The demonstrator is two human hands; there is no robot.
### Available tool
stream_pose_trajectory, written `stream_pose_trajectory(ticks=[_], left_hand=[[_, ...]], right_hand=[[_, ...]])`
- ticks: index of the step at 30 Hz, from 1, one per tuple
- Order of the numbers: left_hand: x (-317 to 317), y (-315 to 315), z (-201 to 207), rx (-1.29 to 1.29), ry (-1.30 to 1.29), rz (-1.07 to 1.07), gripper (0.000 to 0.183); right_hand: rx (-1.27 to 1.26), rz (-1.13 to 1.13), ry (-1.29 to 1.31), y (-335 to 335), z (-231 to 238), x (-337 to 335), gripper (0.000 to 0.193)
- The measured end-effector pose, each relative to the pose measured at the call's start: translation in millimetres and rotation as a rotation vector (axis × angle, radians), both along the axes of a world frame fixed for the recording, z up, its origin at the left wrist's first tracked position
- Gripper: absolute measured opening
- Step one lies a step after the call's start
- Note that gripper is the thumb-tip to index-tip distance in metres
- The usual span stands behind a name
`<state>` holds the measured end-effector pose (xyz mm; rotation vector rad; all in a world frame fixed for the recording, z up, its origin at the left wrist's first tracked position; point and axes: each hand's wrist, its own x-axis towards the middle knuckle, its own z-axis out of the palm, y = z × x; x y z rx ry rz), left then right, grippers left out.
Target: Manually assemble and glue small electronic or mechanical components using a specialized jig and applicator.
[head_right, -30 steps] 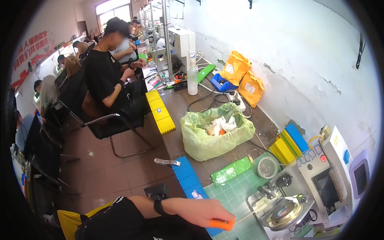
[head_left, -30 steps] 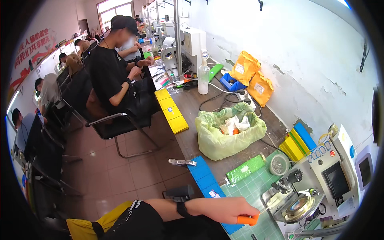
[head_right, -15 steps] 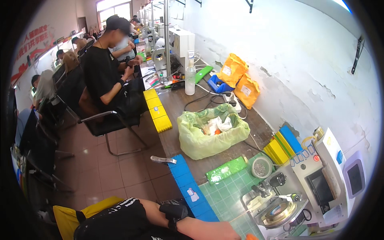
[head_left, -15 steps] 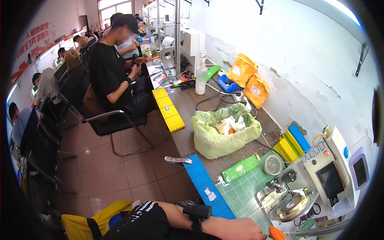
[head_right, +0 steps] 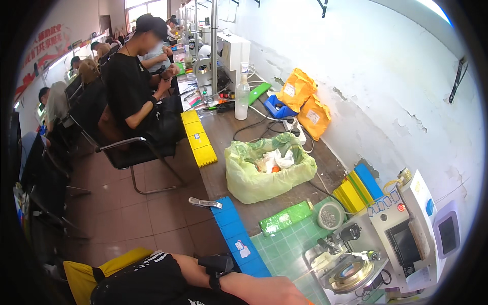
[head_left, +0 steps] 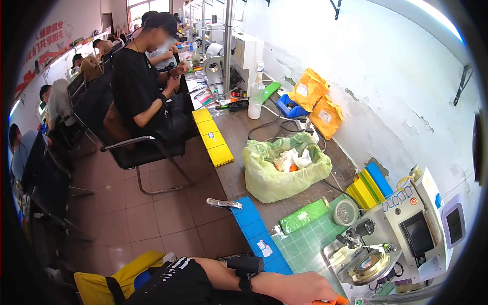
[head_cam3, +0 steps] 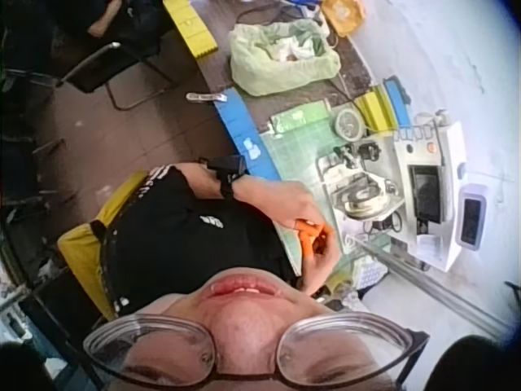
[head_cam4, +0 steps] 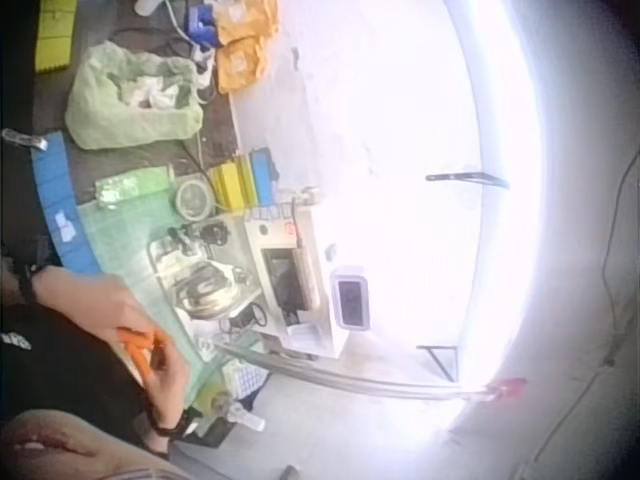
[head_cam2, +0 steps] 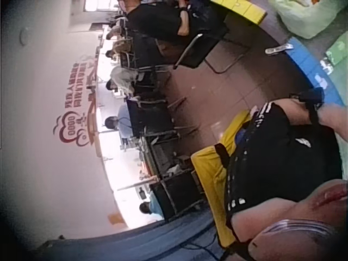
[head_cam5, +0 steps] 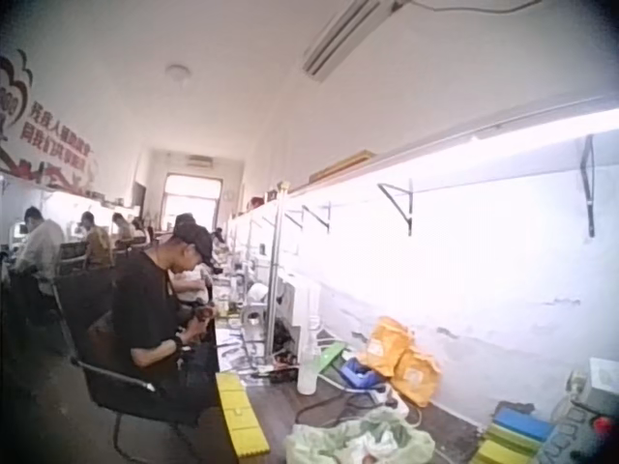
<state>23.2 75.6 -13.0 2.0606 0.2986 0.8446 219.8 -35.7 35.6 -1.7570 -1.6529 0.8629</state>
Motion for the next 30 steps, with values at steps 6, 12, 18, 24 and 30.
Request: stream_pose_trajectory(ticks=[6,12,18,24,30], left_hand=[[-9,6,5,-0.092,0.002,0.03,0.01],[-29,23,6,0.065,0.058,0.131,0.014],[-58,52,27,-0.031,0.108,0.42,0.01],[-62,79,52,0.07,0.04,0.564,0.014],[23,111,60,0.385,0.112,0.367,0.02]], right_hand=[[0.132,-0.174,-0.027,-8,3,7,0.007],[0.229,-0.065,-0.025,12,38,8,0.008],[0.291,-0.247,-0.233,11,23,47,0.014],[0.299,-0.374,-0.455,45,-12,102,0.012],[0.209,-0.299,0.136,93,-61,127,0.009]])
